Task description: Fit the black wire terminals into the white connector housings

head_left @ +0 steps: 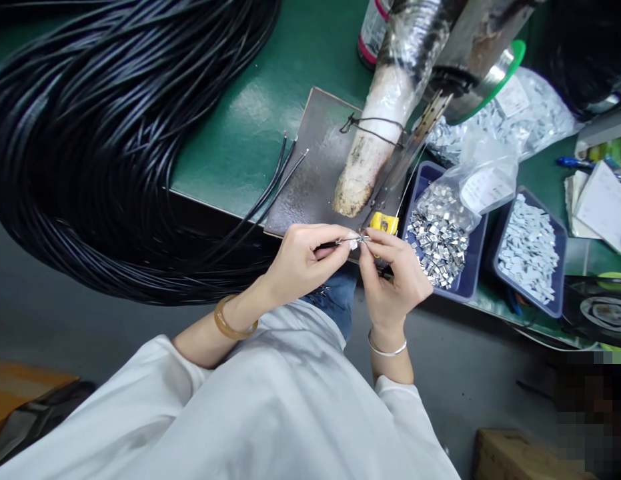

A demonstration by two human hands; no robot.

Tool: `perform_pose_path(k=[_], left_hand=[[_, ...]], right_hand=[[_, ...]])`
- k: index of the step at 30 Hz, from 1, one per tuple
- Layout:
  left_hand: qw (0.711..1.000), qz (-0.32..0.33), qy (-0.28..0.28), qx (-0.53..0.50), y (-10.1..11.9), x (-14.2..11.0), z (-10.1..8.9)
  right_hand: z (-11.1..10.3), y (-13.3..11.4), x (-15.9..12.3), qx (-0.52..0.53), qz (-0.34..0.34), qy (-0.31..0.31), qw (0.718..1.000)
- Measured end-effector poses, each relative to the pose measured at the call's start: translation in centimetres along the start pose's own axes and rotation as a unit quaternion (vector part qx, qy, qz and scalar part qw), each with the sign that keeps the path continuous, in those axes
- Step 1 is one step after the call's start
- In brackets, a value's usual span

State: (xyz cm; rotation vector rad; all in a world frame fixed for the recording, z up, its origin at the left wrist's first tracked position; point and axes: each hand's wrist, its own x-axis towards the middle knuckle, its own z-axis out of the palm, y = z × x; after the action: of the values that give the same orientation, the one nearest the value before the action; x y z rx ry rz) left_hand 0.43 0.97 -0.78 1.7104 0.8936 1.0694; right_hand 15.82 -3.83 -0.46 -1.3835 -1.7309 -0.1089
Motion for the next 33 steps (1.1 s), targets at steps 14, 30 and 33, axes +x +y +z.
perform_pose_path(k=[14, 30, 33], left_hand=[[0.999, 0.014, -0.045, 0.005, 0.1, 0.5, -0.9], [0.997, 0.072, 0.002, 0.019, -0.1, 0.7, -0.8], [0.997, 0.075, 0.000, 0.021, 0.1, 0.8, -1.0]], right_hand=[[-0.1, 0.0, 0.2, 0.020, -0.012, -0.002, 1.000], [0.1, -0.2, 0.9, 0.018, -0.009, 0.015, 1.000], [0.1, -0.4, 0.9, 0.013, -0.009, 0.015, 1.000]])
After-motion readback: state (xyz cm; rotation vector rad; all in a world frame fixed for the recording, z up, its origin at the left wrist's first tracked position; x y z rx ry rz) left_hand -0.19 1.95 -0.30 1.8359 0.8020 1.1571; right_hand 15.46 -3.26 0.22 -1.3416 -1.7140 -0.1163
